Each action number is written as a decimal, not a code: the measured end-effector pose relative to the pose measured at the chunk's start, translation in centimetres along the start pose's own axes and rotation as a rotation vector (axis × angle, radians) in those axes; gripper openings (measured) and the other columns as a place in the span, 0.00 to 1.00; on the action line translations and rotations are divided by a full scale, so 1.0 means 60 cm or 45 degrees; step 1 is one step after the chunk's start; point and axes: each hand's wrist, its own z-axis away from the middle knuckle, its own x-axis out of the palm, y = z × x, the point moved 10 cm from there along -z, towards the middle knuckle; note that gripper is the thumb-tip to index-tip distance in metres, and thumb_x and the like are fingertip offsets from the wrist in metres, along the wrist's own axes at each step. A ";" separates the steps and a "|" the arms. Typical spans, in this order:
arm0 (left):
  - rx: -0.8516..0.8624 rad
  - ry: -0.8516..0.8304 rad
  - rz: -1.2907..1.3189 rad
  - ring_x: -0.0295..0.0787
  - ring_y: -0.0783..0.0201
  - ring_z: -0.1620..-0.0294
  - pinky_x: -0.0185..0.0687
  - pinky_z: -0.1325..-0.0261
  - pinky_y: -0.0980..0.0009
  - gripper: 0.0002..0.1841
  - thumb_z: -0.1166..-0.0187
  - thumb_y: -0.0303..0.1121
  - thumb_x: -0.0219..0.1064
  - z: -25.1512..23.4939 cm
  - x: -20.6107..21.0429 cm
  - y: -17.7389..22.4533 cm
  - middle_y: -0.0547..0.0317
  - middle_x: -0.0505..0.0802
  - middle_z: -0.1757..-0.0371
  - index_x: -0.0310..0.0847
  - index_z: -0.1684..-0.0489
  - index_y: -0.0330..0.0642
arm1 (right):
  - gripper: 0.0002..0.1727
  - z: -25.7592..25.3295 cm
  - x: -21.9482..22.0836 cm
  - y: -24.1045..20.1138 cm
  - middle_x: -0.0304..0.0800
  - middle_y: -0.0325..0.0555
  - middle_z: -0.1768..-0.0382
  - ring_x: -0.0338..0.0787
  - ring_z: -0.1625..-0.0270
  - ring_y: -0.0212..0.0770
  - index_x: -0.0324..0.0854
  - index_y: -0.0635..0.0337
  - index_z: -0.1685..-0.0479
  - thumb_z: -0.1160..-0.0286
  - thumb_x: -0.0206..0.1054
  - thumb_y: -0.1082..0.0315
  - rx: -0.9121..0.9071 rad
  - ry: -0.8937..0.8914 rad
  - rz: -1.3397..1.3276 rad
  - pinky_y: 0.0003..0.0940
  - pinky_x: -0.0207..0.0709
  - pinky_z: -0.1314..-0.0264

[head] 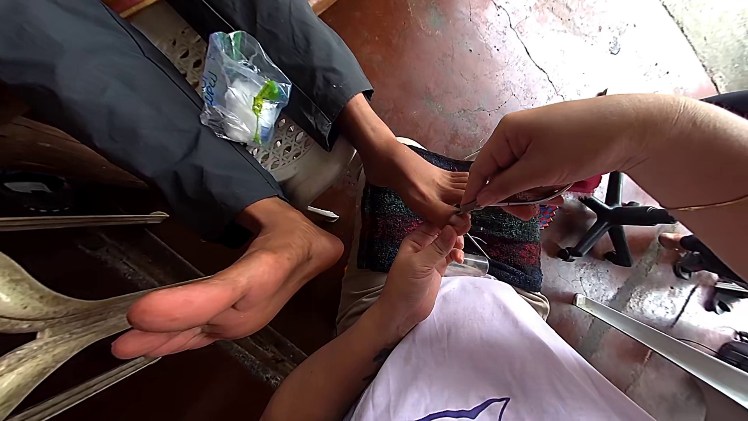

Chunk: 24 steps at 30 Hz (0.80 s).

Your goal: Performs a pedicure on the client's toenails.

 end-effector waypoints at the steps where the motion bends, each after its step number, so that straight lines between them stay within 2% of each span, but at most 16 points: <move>1: -0.001 0.001 0.002 0.87 0.69 0.60 0.85 0.52 0.75 0.10 0.16 0.22 0.58 0.000 0.000 0.000 0.55 0.91 0.57 0.89 0.56 0.38 | 0.09 -0.001 -0.001 0.000 0.89 0.37 0.82 0.75 0.89 0.24 0.94 0.57 0.60 0.17 0.67 0.68 -0.006 0.003 0.004 0.16 0.63 0.89; 17: 0.011 -0.043 0.019 0.88 0.69 0.58 0.85 0.51 0.75 0.10 0.17 0.23 0.59 -0.002 0.001 0.000 0.56 0.92 0.55 0.90 0.54 0.39 | 0.09 -0.016 0.000 0.003 0.85 0.37 0.85 0.72 0.90 0.23 0.93 0.60 0.61 0.17 0.66 0.72 -0.126 -0.111 -0.051 0.16 0.62 0.90; 20: 0.007 -0.047 0.023 0.87 0.69 0.58 0.85 0.50 0.75 0.10 0.16 0.23 0.60 -0.002 0.001 0.000 0.56 0.91 0.56 0.89 0.54 0.39 | 0.09 -0.018 -0.001 0.004 0.87 0.38 0.83 0.75 0.89 0.24 0.94 0.60 0.58 0.17 0.66 0.71 -0.131 -0.132 -0.030 0.16 0.64 0.88; 24: 0.008 -0.045 0.024 0.87 0.69 0.57 0.85 0.50 0.75 0.10 0.16 0.23 0.59 -0.002 0.001 0.000 0.56 0.91 0.55 0.89 0.54 0.39 | 0.09 -0.020 -0.002 0.004 0.87 0.38 0.82 0.75 0.88 0.24 0.94 0.60 0.60 0.18 0.67 0.72 -0.125 -0.118 -0.049 0.16 0.64 0.88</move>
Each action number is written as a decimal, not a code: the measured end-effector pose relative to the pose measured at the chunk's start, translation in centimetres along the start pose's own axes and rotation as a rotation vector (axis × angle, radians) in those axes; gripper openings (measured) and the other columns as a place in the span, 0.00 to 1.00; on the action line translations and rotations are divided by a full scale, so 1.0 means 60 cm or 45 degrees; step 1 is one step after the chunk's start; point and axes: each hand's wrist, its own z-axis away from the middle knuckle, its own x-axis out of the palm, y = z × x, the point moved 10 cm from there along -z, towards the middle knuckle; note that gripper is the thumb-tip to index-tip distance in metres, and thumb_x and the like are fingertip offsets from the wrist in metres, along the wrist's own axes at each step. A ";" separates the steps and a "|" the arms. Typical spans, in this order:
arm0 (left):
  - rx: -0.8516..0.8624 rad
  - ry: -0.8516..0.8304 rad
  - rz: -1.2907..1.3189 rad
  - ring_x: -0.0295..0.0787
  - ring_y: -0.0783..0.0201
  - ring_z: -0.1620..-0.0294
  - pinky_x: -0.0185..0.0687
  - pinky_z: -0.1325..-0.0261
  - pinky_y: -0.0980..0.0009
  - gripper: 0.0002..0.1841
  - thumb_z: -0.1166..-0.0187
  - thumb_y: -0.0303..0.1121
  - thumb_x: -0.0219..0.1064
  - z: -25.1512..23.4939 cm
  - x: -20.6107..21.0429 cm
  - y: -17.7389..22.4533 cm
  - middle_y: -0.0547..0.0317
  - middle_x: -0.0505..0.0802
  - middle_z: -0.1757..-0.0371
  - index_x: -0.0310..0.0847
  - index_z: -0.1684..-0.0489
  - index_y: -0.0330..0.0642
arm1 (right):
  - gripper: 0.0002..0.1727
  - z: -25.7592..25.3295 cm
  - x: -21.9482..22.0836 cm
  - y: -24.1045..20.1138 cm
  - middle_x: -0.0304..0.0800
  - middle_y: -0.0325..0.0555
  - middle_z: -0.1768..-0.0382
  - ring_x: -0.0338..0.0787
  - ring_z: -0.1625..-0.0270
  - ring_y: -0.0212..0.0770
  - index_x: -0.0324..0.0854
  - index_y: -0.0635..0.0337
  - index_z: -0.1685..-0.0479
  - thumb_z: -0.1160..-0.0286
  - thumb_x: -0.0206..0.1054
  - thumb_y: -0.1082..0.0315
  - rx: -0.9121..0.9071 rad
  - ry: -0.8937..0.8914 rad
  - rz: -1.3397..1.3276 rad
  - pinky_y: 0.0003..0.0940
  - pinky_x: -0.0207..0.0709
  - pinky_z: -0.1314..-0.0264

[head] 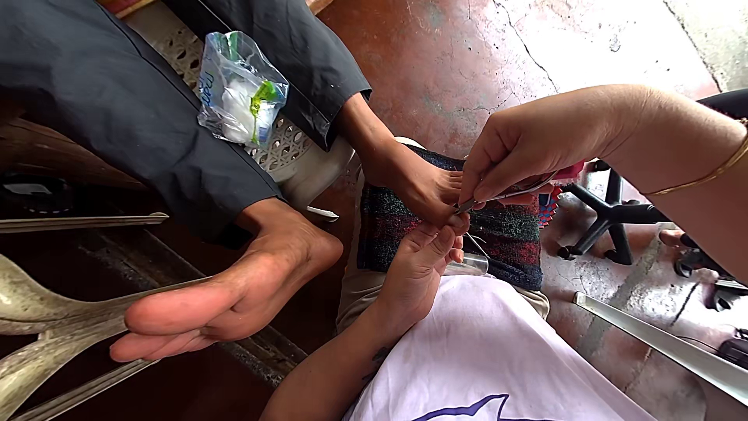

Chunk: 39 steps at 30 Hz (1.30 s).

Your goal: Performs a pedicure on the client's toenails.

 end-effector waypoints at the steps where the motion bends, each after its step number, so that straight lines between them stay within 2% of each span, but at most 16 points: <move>1: -0.003 0.001 -0.002 0.87 0.69 0.57 0.85 0.50 0.75 0.10 0.16 0.23 0.59 0.000 0.000 0.000 0.56 0.91 0.55 0.89 0.54 0.39 | 0.08 0.001 -0.001 0.000 0.87 0.38 0.81 0.75 0.88 0.24 0.94 0.59 0.60 0.18 0.67 0.72 0.003 0.005 0.004 0.15 0.64 0.88; 4: -0.007 0.001 -0.010 0.87 0.69 0.57 0.85 0.50 0.75 0.10 0.16 0.23 0.58 0.000 0.000 0.001 0.56 0.91 0.55 0.89 0.55 0.39 | 0.09 -0.003 0.000 -0.001 0.89 0.38 0.80 0.77 0.88 0.24 0.94 0.60 0.60 0.18 0.67 0.72 -0.027 -0.019 -0.006 0.16 0.66 0.88; 14: -0.004 0.002 -0.014 0.87 0.69 0.58 0.85 0.50 0.74 0.09 0.17 0.23 0.60 0.000 -0.001 0.000 0.56 0.91 0.57 0.88 0.55 0.38 | 0.08 -0.011 0.000 -0.001 0.86 0.38 0.83 0.75 0.89 0.24 0.93 0.60 0.62 0.19 0.67 0.73 -0.056 -0.062 -0.007 0.16 0.65 0.89; 21: 0.019 -0.011 -0.041 0.87 0.69 0.59 0.84 0.50 0.74 0.08 0.17 0.24 0.61 -0.001 -0.002 0.001 0.57 0.91 0.58 0.88 0.56 0.39 | 0.09 -0.014 0.001 -0.002 0.87 0.37 0.83 0.75 0.89 0.23 0.93 0.60 0.63 0.19 0.67 0.73 -0.078 -0.084 -0.001 0.15 0.65 0.89; 24: 0.018 -0.014 -0.066 0.86 0.70 0.58 0.84 0.49 0.74 0.09 0.16 0.25 0.60 -0.001 -0.002 0.001 0.57 0.91 0.56 0.89 0.55 0.40 | 0.09 -0.014 0.001 0.002 0.89 0.37 0.80 0.73 0.90 0.22 0.94 0.60 0.60 0.19 0.66 0.73 -0.066 -0.123 -0.016 0.15 0.63 0.90; 28: 0.030 0.002 -0.093 0.86 0.70 0.59 0.84 0.49 0.74 0.09 0.17 0.23 0.59 -0.001 -0.003 0.002 0.57 0.90 0.58 0.88 0.57 0.39 | 0.08 -0.018 0.001 -0.003 0.87 0.37 0.83 0.75 0.89 0.23 0.94 0.60 0.62 0.20 0.67 0.73 -0.094 -0.123 -0.002 0.16 0.65 0.89; 32: 0.042 -0.013 -0.102 0.86 0.70 0.59 0.84 0.49 0.75 0.09 0.17 0.24 0.60 -0.002 -0.002 0.003 0.58 0.90 0.57 0.88 0.55 0.39 | 0.09 -0.017 -0.003 -0.002 0.93 0.37 0.75 0.77 0.87 0.24 0.95 0.58 0.61 0.20 0.67 0.73 -0.032 -0.117 0.058 0.16 0.65 0.88; 36: 0.042 0.001 -0.083 0.86 0.70 0.59 0.84 0.49 0.75 0.09 0.17 0.23 0.60 -0.002 -0.004 0.002 0.57 0.91 0.57 0.89 0.56 0.38 | 0.09 -0.022 -0.001 -0.008 0.89 0.37 0.80 0.75 0.88 0.23 0.94 0.59 0.63 0.20 0.67 0.74 -0.085 -0.129 0.063 0.15 0.65 0.87; 39: 0.041 -0.009 -0.088 0.86 0.70 0.59 0.84 0.49 0.75 0.09 0.17 0.23 0.60 -0.001 -0.003 0.003 0.57 0.90 0.58 0.88 0.56 0.38 | 0.09 -0.021 -0.002 -0.005 0.90 0.37 0.79 0.76 0.88 0.23 0.94 0.59 0.62 0.21 0.67 0.74 -0.061 -0.125 0.047 0.15 0.65 0.88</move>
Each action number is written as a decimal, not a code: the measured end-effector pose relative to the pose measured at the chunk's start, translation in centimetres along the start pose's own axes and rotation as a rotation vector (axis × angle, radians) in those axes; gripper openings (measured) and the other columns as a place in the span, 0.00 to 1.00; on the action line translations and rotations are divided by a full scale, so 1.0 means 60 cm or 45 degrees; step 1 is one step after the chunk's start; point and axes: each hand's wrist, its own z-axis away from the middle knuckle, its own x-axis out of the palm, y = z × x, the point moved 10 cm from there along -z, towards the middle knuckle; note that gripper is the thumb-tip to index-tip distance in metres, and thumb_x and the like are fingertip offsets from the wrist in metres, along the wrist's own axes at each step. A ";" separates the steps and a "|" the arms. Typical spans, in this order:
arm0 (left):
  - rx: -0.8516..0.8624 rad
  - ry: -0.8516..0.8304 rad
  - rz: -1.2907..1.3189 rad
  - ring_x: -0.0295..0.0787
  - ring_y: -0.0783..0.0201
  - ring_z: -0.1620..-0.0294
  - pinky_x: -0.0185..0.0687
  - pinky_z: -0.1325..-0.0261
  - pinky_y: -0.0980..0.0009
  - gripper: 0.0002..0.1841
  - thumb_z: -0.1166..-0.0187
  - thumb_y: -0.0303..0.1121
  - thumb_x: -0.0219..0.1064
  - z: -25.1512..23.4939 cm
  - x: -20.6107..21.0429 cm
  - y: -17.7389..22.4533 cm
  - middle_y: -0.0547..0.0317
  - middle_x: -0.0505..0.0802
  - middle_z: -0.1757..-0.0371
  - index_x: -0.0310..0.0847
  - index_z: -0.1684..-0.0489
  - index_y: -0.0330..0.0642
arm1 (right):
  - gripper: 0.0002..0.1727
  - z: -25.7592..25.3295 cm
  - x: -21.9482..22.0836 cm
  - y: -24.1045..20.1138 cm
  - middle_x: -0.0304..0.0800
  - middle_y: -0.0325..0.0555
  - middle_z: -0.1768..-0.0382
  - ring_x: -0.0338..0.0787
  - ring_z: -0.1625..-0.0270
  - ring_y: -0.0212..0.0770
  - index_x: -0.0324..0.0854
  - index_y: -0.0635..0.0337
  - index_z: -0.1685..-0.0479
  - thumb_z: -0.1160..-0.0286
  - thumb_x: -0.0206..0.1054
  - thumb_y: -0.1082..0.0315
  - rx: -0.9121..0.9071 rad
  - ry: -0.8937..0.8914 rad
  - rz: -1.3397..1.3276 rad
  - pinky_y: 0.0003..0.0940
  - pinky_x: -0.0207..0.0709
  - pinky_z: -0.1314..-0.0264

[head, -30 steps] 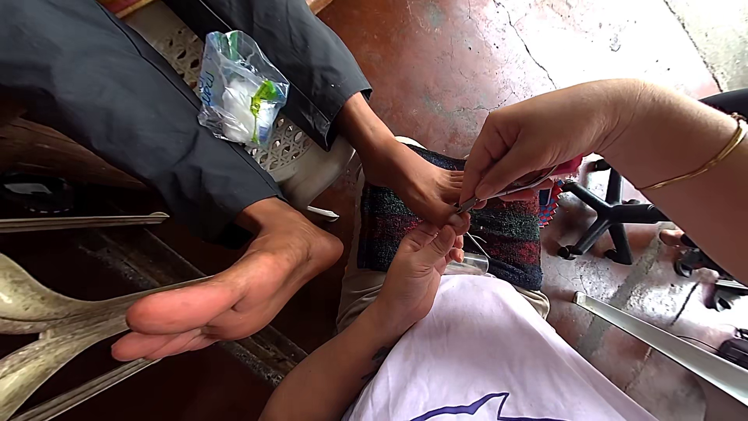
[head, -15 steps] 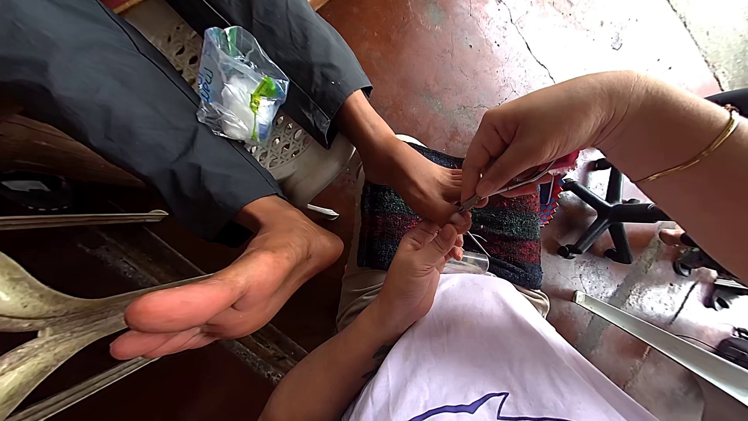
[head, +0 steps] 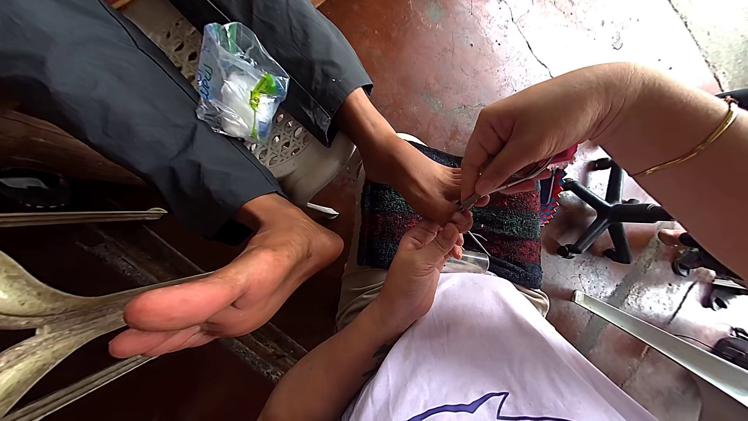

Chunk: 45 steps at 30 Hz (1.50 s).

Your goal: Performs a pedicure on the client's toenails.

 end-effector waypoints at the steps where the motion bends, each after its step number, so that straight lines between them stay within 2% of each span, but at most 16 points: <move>1: -0.001 0.001 0.002 0.86 0.70 0.60 0.83 0.50 0.75 0.08 0.17 0.23 0.60 0.000 0.000 0.000 0.57 0.90 0.58 0.88 0.56 0.38 | 0.09 -0.001 0.000 -0.001 0.90 0.37 0.79 0.76 0.88 0.24 0.94 0.59 0.62 0.21 0.68 0.74 -0.006 0.000 0.009 0.16 0.65 0.88; 4: -0.005 0.006 0.010 0.86 0.70 0.59 0.84 0.50 0.75 0.09 0.17 0.23 0.60 0.000 0.000 0.000 0.56 0.90 0.58 0.88 0.57 0.39 | 0.09 -0.003 0.003 -0.004 0.89 0.36 0.80 0.76 0.88 0.23 0.94 0.59 0.62 0.20 0.67 0.73 -0.054 -0.012 0.039 0.16 0.66 0.88; 7: -0.018 -0.015 0.006 0.87 0.71 0.58 0.83 0.49 0.75 0.10 0.16 0.24 0.59 0.001 0.003 0.000 0.58 0.91 0.55 0.89 0.54 0.40 | 0.09 0.005 0.000 -0.004 0.93 0.36 0.75 0.78 0.86 0.23 0.94 0.58 0.59 0.19 0.67 0.72 -0.060 -0.007 0.074 0.16 0.68 0.86; 9: -0.031 -0.012 0.019 0.87 0.70 0.57 0.84 0.49 0.75 0.10 0.16 0.24 0.59 0.001 0.003 0.000 0.58 0.91 0.55 0.89 0.54 0.40 | 0.09 0.006 0.002 -0.006 0.91 0.36 0.78 0.79 0.86 0.23 0.94 0.59 0.59 0.19 0.67 0.72 -0.112 -0.008 0.074 0.16 0.70 0.87; 12: -0.033 -0.009 0.040 0.87 0.70 0.58 0.84 0.49 0.75 0.10 0.16 0.23 0.59 0.001 0.003 -0.001 0.57 0.91 0.56 0.88 0.55 0.39 | 0.09 0.003 0.005 -0.005 0.87 0.36 0.83 0.76 0.88 0.23 0.93 0.60 0.62 0.19 0.67 0.72 -0.169 0.010 0.052 0.17 0.64 0.89; 17: -0.031 -0.033 0.040 0.87 0.70 0.57 0.84 0.49 0.75 0.09 0.16 0.24 0.60 0.000 0.004 -0.002 0.57 0.91 0.55 0.89 0.54 0.41 | 0.09 0.008 0.006 0.000 0.87 0.35 0.81 0.77 0.87 0.23 0.93 0.58 0.58 0.18 0.66 0.71 -0.179 0.007 0.053 0.16 0.67 0.88; 22: -0.029 -0.031 0.045 0.87 0.70 0.57 0.84 0.49 0.75 0.10 0.16 0.23 0.59 0.000 0.005 -0.001 0.57 0.91 0.54 0.88 0.54 0.40 | 0.09 0.006 0.009 -0.003 0.86 0.36 0.82 0.77 0.87 0.24 0.91 0.60 0.60 0.18 0.65 0.72 -0.251 0.014 0.031 0.16 0.67 0.89; 31: -0.023 -0.025 0.022 0.87 0.70 0.57 0.84 0.48 0.75 0.10 0.16 0.23 0.59 0.000 0.004 -0.001 0.56 0.92 0.53 0.89 0.54 0.40 | 0.09 0.006 0.009 0.002 0.85 0.35 0.83 0.75 0.88 0.23 0.91 0.61 0.61 0.18 0.64 0.73 -0.262 0.018 -0.015 0.15 0.66 0.89; 34: -0.027 -0.017 0.006 0.87 0.70 0.57 0.84 0.48 0.75 0.10 0.16 0.23 0.58 0.000 0.004 0.000 0.57 0.91 0.53 0.88 0.54 0.40 | 0.09 0.009 0.009 0.004 0.87 0.35 0.80 0.76 0.87 0.23 0.92 0.60 0.59 0.17 0.64 0.73 -0.239 -0.002 -0.033 0.15 0.66 0.88; 39: -0.018 -0.011 -0.045 0.87 0.71 0.58 0.83 0.49 0.76 0.11 0.16 0.24 0.58 -0.001 0.003 0.001 0.58 0.92 0.53 0.89 0.53 0.41 | 0.09 0.003 0.011 0.005 0.84 0.35 0.84 0.76 0.88 0.23 0.90 0.61 0.64 0.19 0.64 0.74 -0.245 -0.001 -0.049 0.16 0.66 0.89; 45: 0.003 0.006 -0.090 0.85 0.72 0.61 0.83 0.50 0.77 0.10 0.17 0.23 0.60 -0.002 0.003 0.002 0.58 0.91 0.55 0.89 0.52 0.40 | 0.10 0.005 0.009 -0.001 0.84 0.35 0.85 0.76 0.89 0.24 0.91 0.61 0.64 0.17 0.64 0.72 -0.223 0.004 0.038 0.16 0.67 0.90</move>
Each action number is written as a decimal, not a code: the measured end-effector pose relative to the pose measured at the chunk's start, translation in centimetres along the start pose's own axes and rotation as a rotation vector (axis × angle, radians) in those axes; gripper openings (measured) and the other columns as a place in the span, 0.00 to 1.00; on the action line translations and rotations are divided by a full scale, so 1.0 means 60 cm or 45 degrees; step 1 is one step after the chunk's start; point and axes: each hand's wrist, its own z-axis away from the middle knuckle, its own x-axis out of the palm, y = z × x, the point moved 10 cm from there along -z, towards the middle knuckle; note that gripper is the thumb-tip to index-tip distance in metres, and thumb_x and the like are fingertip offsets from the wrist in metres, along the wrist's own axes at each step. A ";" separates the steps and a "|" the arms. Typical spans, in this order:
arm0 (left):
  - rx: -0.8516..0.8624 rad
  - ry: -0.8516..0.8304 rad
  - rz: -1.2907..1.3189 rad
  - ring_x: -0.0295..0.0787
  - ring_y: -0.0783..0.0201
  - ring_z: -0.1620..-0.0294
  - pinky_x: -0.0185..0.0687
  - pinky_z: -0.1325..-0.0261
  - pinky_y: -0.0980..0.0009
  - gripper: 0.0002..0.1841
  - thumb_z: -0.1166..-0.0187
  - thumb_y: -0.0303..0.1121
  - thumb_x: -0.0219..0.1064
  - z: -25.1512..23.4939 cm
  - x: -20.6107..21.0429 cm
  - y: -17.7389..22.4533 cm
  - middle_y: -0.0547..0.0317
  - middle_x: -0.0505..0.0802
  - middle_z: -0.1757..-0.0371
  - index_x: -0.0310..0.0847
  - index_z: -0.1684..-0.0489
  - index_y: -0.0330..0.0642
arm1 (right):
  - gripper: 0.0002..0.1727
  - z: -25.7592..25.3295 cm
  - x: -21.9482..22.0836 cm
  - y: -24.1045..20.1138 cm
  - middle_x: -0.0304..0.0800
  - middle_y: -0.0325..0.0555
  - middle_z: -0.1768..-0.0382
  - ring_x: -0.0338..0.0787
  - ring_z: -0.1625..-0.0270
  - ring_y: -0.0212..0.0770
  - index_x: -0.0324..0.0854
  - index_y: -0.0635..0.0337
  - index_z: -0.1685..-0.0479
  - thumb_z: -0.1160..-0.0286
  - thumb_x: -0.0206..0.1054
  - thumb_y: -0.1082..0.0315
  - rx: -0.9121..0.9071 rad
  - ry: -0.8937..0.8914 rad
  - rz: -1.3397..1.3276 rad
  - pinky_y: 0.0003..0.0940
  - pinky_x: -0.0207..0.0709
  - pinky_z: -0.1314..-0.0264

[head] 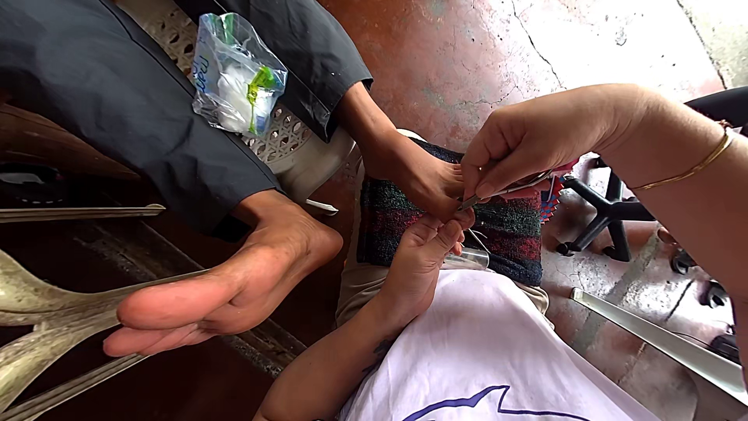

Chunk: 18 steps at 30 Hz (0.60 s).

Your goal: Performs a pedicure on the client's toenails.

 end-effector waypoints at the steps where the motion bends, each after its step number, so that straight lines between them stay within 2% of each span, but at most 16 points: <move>1: 0.006 -0.008 -0.005 0.85 0.72 0.61 0.83 0.50 0.76 0.09 0.17 0.23 0.60 -0.001 0.001 0.000 0.59 0.90 0.56 0.88 0.53 0.41 | 0.10 0.002 -0.004 -0.009 0.84 0.34 0.84 0.76 0.88 0.23 0.90 0.60 0.64 0.17 0.63 0.72 -0.044 0.024 0.014 0.17 0.67 0.89; 3: 0.013 -0.017 -0.015 0.84 0.71 0.61 0.83 0.50 0.76 0.09 0.17 0.24 0.61 -0.001 0.001 0.000 0.60 0.90 0.59 0.88 0.54 0.42 | 0.11 0.004 -0.011 -0.037 0.81 0.32 0.85 0.72 0.89 0.21 0.87 0.61 0.63 0.15 0.59 0.73 -0.208 0.226 -0.165 0.15 0.64 0.90; 6: 0.016 -0.002 0.024 0.85 0.71 0.62 0.84 0.50 0.75 0.09 0.18 0.21 0.61 -0.002 0.001 -0.002 0.60 0.90 0.62 0.87 0.55 0.41 | 0.06 -0.013 0.013 -0.079 0.81 0.35 0.84 0.76 0.88 0.24 0.81 0.66 0.53 0.14 0.59 0.75 -0.525 0.627 -0.495 0.18 0.71 0.90; 9: 0.007 -0.005 0.020 0.86 0.72 0.62 0.84 0.50 0.76 0.09 0.19 0.21 0.63 -0.003 -0.002 -0.005 0.61 0.91 0.62 0.88 0.56 0.44 | 0.08 -0.009 0.019 -0.083 0.82 0.34 0.78 0.78 0.80 0.21 0.84 0.70 0.49 0.15 0.62 0.73 -0.618 1.085 -0.115 0.17 0.74 0.78; 11: 0.022 -0.065 0.015 0.86 0.72 0.60 0.83 0.49 0.76 0.08 0.18 0.24 0.63 -0.003 0.004 -0.003 0.62 0.92 0.59 0.89 0.54 0.45 | 0.09 0.015 0.010 -0.085 0.82 0.37 0.77 0.77 0.79 0.23 0.81 0.73 0.47 0.14 0.62 0.74 -0.662 1.319 -0.009 0.18 0.74 0.78; 13: 0.025 -0.030 0.020 0.86 0.73 0.62 0.84 0.48 0.75 0.08 0.20 0.23 0.64 -0.002 0.002 -0.002 0.64 0.92 0.61 0.88 0.55 0.46 | 0.07 0.019 0.027 -0.087 0.81 0.38 0.79 0.77 0.83 0.25 0.79 0.71 0.48 0.15 0.61 0.75 -0.614 1.264 -0.100 0.19 0.75 0.83; 15: 0.035 0.009 -0.009 0.87 0.75 0.62 0.85 0.45 0.73 0.11 0.22 0.21 0.62 0.000 -0.002 -0.001 0.69 0.92 0.63 0.86 0.56 0.49 | 0.06 0.011 0.055 -0.083 0.80 0.35 0.82 0.76 0.86 0.24 0.83 0.65 0.52 0.17 0.63 0.73 -0.491 1.041 -0.146 0.18 0.72 0.87; 18: 0.035 -0.038 0.003 0.86 0.73 0.61 0.83 0.49 0.75 0.09 0.19 0.22 0.62 -0.005 0.002 0.000 0.63 0.91 0.61 0.88 0.54 0.44 | 0.09 0.030 0.036 -0.083 0.85 0.32 0.78 0.79 0.82 0.21 0.88 0.65 0.49 0.16 0.64 0.71 -0.443 0.830 -0.107 0.15 0.76 0.84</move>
